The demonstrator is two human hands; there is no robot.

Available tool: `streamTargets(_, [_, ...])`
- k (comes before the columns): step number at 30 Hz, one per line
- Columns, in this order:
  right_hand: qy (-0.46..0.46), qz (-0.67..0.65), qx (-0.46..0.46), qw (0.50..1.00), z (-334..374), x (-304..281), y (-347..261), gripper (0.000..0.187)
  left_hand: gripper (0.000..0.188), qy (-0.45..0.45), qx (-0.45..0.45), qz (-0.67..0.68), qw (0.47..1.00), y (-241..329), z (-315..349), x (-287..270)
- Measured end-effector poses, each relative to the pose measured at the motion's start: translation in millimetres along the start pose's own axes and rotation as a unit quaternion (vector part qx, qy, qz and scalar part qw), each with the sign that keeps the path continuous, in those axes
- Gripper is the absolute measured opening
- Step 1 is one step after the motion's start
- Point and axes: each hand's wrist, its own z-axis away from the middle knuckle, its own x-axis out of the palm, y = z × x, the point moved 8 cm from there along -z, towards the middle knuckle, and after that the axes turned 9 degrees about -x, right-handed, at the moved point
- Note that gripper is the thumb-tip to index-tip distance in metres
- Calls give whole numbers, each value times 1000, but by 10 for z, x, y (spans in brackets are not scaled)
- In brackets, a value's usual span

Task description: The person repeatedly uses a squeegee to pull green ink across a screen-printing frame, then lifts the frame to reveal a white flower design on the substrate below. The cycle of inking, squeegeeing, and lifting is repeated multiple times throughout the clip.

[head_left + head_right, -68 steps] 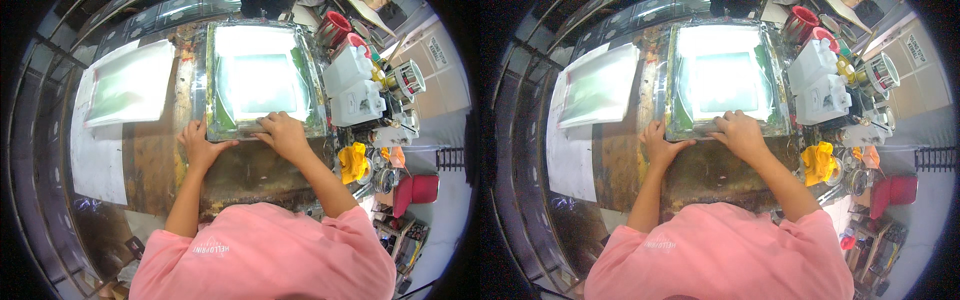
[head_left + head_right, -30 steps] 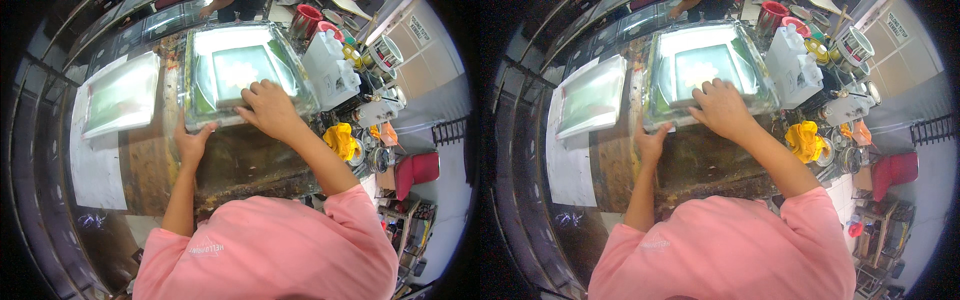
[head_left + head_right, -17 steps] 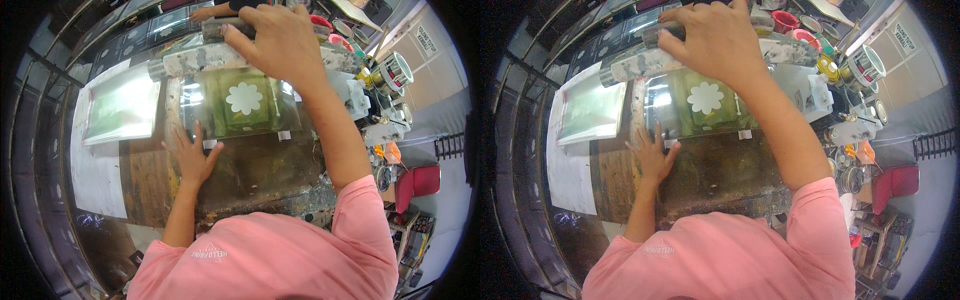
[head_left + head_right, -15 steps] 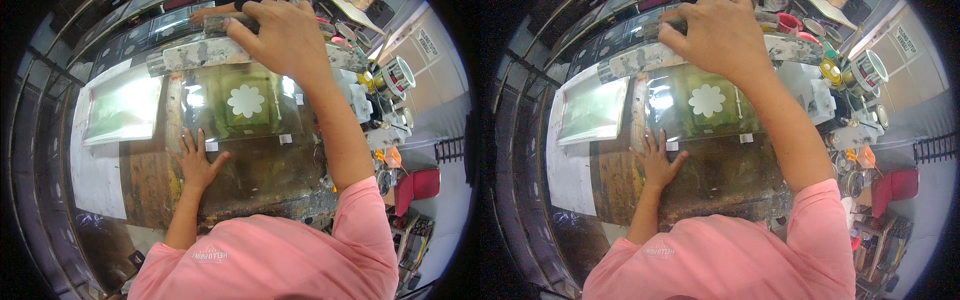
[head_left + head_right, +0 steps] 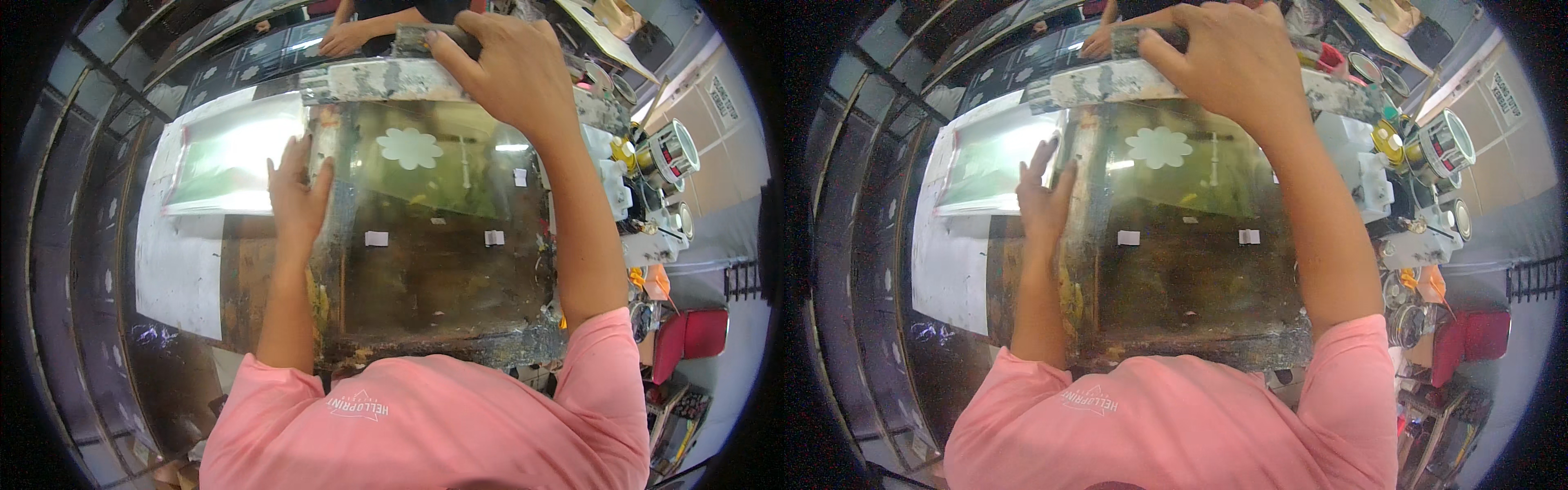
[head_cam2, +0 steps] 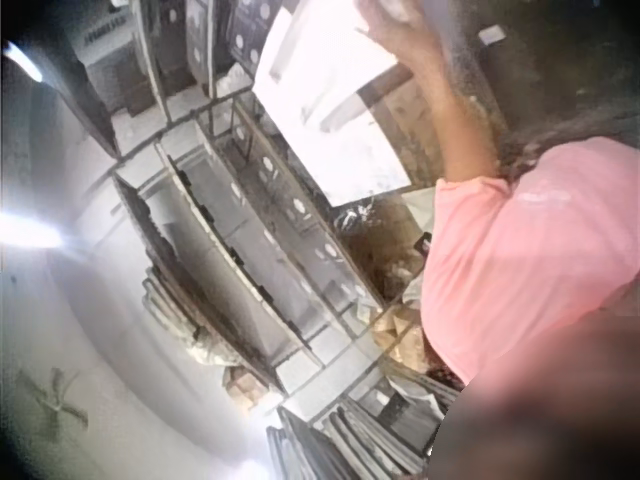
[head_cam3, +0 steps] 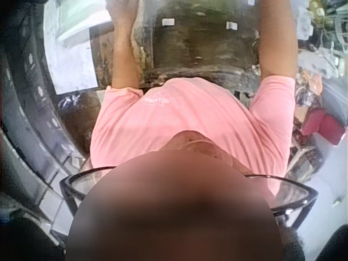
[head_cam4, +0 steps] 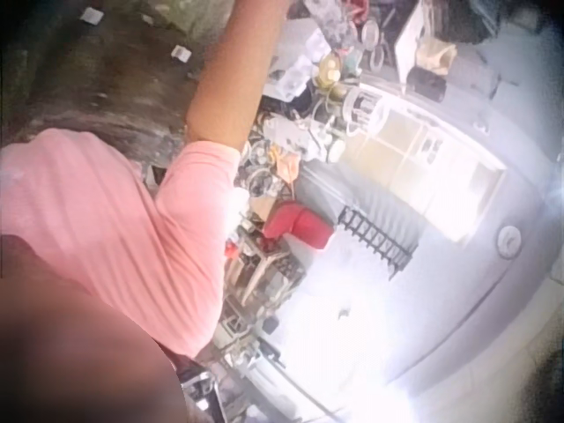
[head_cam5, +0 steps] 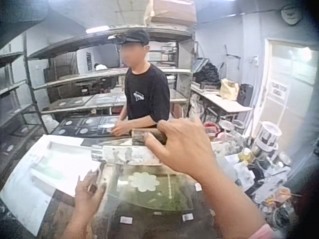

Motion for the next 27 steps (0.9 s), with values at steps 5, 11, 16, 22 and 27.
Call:
streamTargets(5, [40, -2, -12, 999, 61, 27, 6, 48, 54, 32, -41, -45, 998, -898, -294, -546])
streamTargets(11, [44, -7, -9, 999, 37, 4, -2, 46, 70, 7, -137, -127, 982, -1947, -812, -747])
streamTargets(16, [8, 0, 0, 1000, 97, 64, -34, 50, 83, 91, -108, -253, 957, -1923, -446, -689])
streamTargets(22, [5, -19, 3, 1000, 75, 62, -8, 52, 50, 46, -96, -109, 988, -1620, 87, -492])
streamTargets(27, [-12, -3, 10, 1000, 53, 71, -5, 50, 34, 59, -91, -208, 972, -1563, 5, -434])
